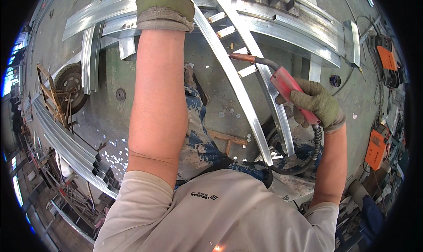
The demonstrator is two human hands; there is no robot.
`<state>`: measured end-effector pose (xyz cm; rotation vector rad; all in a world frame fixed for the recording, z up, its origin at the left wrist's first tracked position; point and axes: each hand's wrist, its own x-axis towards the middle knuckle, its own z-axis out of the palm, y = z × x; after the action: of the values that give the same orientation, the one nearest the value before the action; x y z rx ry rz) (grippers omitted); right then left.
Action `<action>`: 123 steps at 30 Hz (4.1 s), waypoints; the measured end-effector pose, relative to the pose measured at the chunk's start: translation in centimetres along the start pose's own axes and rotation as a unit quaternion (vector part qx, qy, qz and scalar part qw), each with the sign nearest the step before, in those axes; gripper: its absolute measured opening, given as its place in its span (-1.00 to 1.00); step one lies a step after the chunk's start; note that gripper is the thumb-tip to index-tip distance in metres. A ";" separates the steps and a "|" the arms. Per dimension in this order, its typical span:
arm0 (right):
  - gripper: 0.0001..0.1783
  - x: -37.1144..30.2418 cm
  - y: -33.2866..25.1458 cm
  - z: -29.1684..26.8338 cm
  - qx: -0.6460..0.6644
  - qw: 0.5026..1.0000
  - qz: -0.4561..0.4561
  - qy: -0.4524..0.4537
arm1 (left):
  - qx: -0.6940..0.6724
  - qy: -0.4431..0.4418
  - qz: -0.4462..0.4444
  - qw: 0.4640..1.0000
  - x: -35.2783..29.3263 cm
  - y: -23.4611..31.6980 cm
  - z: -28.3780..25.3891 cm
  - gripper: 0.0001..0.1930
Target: The person assembles a metal frame by placing small metal pieces into slots on a larger frame, then uses a welding torch to secure the pieces. The person adjusts the frame and continues welding along the joints.
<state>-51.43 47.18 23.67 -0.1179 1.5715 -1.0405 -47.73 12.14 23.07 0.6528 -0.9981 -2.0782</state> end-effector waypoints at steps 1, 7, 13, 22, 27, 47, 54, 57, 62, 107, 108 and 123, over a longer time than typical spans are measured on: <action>-0.43 0.1 0.0 -0.1 0.006 1.000 0.002 -0.005 | 0.000 -0.003 -0.001 1.000 0.0 0.0 0.0 -0.74; -0.44 0.1 -0.2 0.3 0.007 1.000 -0.003 -0.007 | 0.006 -0.019 -0.014 1.000 0.8 0.2 -0.3 -0.67; -0.46 -0.1 0.2 0.2 -0.042 0.999 -0.017 0.017 | 0.002 -0.020 -0.003 1.000 0.0 0.3 0.1 -0.68; -0.43 0.0 0.2 0.1 -0.043 0.999 -0.012 0.004 | 0.003 -0.008 -0.013 1.000 0.2 0.1 0.1 -0.71; -0.43 -0.2 0.3 0.0 -0.045 0.999 -0.004 0.013 | 0.013 -0.014 -0.012 1.000 0.8 -0.2 -0.3 -0.65; -0.42 0.0 0.6 0.0 -0.032 0.999 -0.010 0.017 | 0.013 -0.005 -0.011 1.000 0.0 0.1 0.4 -0.65; -0.44 -0.4 0.7 0.0 -0.026 0.999 0.005 0.021 | -0.001 -0.040 -0.010 0.999 0.6 -0.2 -0.3 -0.65; -0.45 -0.1 0.8 -0.1 -0.031 0.999 0.003 0.017 | -0.012 -0.052 -0.018 0.998 1.0 -0.2 -0.6 -0.63; -0.46 -0.4 0.4 0.0 -0.027 1.000 0.003 0.009 | 0.010 -0.024 0.001 1.000 0.5 -0.3 0.0 -0.61; -0.42 -0.7 0.4 0.0 -0.025 0.999 -0.009 0.026 | 0.027 -0.015 -0.002 1.000 0.2 0.4 0.0 -0.64; -0.42 -0.7 0.5 -0.1 -0.028 0.999 0.000 0.026 | 0.014 -0.029 0.002 0.999 -0.1 0.1 0.2 -0.64; -0.45 -3.4 1.8 -0.2 0.000 0.999 0.028 0.047 | 0.036 -0.037 -0.004 0.999 0.0 -0.5 0.9 -0.61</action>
<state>-49.69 50.36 24.96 -0.0248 1.6492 -1.0151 -48.56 12.71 23.19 0.6211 -1.1175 -2.0950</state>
